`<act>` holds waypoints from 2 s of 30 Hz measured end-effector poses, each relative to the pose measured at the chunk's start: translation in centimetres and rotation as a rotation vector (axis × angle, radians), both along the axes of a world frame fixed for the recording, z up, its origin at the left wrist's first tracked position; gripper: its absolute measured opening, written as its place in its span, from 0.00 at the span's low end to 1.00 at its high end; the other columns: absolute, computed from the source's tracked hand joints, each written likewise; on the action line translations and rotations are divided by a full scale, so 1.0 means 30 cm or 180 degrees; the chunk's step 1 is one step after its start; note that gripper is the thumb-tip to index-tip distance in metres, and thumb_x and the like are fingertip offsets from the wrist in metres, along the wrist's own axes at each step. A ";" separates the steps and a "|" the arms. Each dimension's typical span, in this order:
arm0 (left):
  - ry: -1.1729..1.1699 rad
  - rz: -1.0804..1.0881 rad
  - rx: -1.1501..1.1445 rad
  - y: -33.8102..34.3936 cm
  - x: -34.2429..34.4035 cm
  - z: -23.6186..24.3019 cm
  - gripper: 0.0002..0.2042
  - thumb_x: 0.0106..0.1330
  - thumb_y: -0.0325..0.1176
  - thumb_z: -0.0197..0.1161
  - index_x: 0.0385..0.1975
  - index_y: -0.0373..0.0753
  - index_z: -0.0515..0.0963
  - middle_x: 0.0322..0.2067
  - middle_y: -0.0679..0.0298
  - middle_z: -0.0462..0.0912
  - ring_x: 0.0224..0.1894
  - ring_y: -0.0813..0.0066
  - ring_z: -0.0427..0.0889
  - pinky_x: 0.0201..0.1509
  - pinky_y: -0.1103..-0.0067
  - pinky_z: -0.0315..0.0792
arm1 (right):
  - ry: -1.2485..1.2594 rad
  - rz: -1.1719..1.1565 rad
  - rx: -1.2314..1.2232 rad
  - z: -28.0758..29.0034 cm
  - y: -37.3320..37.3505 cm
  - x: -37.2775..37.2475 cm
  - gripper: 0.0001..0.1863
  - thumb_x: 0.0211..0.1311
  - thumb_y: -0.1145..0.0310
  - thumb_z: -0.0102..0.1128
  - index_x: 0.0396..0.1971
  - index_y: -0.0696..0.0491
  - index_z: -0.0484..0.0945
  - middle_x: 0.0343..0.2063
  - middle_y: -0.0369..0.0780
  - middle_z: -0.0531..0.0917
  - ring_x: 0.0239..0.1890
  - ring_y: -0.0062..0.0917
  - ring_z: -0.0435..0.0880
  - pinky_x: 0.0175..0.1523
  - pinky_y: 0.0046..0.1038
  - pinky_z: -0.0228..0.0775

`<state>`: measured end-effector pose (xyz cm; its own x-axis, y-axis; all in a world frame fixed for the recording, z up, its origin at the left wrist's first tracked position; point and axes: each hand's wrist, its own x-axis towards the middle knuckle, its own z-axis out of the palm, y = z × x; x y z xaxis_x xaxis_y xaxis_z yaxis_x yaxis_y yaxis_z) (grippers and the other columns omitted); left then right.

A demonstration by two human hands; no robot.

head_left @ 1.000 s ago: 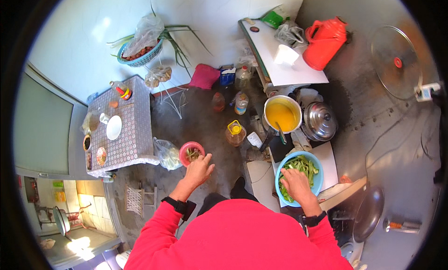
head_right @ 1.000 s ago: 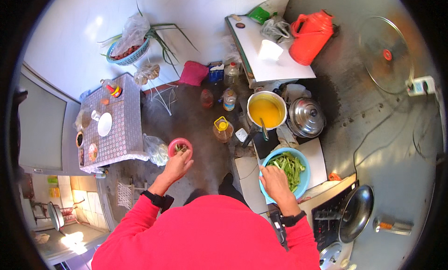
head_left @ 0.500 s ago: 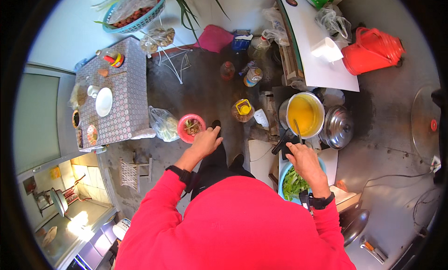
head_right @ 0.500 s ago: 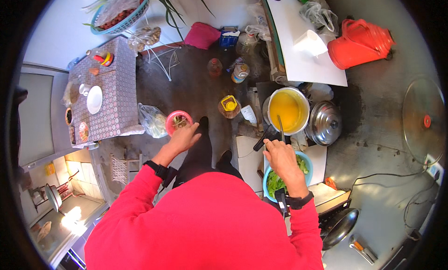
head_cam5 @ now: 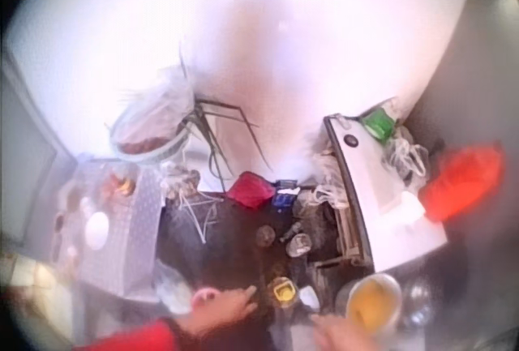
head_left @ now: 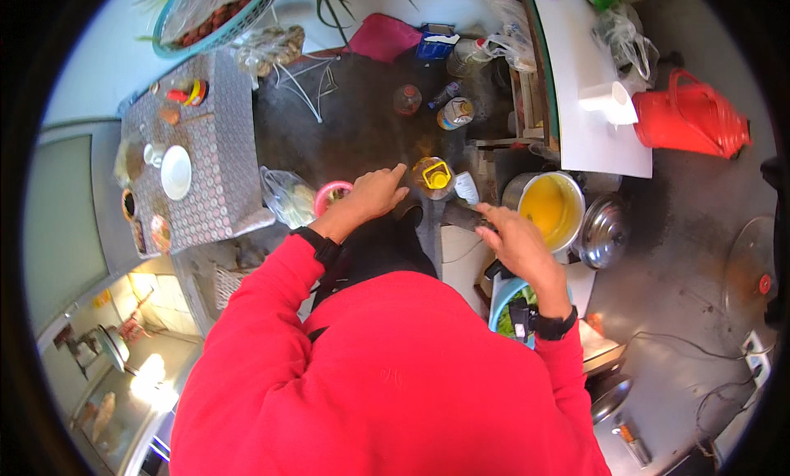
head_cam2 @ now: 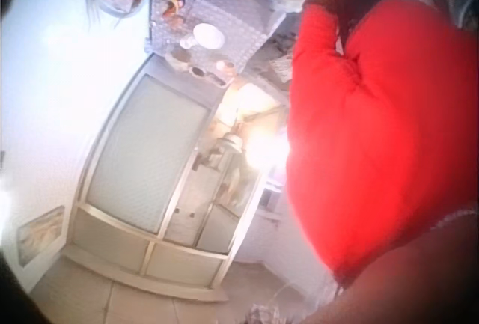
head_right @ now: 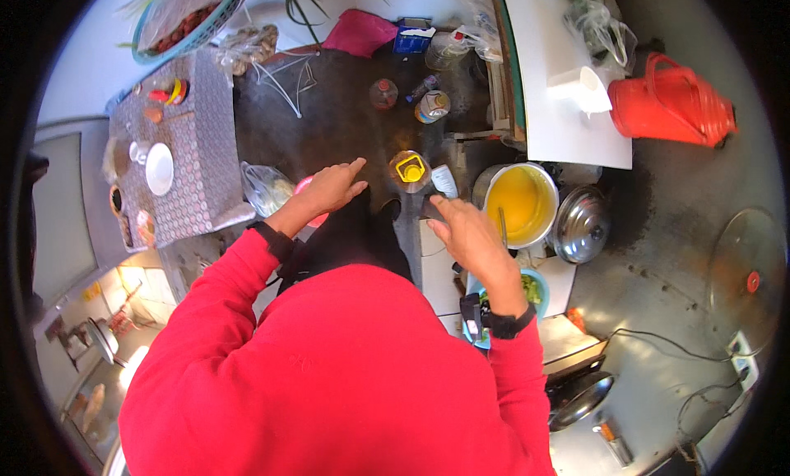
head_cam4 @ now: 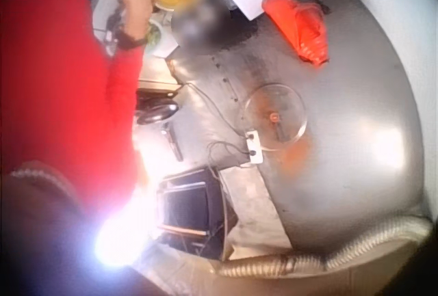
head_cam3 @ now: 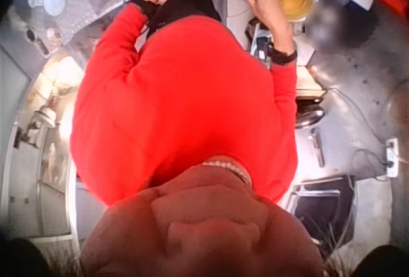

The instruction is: The person pours oil into a wok on an induction cooktop, retrieves chopsticks, then cracks three eggs into the hot wok and scrambles them with the chopsticks.

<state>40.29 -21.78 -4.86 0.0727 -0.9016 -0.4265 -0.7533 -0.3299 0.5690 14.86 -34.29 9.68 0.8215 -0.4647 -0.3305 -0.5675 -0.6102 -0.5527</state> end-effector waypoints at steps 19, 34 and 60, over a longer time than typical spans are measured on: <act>0.1321 0.0607 0.0958 -0.215 0.478 -0.310 0.19 0.69 0.31 0.61 0.58 0.33 0.73 0.26 0.58 0.81 0.28 0.78 0.81 0.36 0.78 0.75 | 0.0766 -0.1242 0.0837 -0.632 -0.583 0.454 0.24 0.67 0.60 0.60 0.59 0.55 0.73 0.49 0.51 0.81 0.52 0.47 0.79 0.55 0.39 0.71; 0.6331 -0.4041 0.0695 -0.341 -0.326 -0.082 0.26 0.69 0.51 0.59 0.56 0.35 0.75 0.38 0.50 0.85 0.37 0.55 0.84 0.40 0.67 0.76 | 0.1609 -0.1320 0.1544 -0.266 -0.752 0.536 0.28 0.61 0.61 0.63 0.61 0.55 0.73 0.47 0.49 0.82 0.50 0.40 0.82 0.55 0.35 0.72; 0.4446 -0.0345 0.3113 -0.423 -0.003 -0.994 0.18 0.73 0.48 0.54 0.44 0.39 0.80 0.30 0.61 0.86 0.28 0.70 0.85 0.38 0.74 0.76 | 0.1990 -0.3827 -0.2848 -1.544 -1.271 0.084 0.25 0.71 0.57 0.46 0.58 0.59 0.74 0.57 0.55 0.76 0.58 0.47 0.77 0.63 0.42 0.67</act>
<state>40.18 -34.47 -34.69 -0.8471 -0.2606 -0.4632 0.0639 -0.9151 0.3980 17.39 -72.42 -36.63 -0.2896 -0.9214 0.2589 -0.9162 0.3452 0.2037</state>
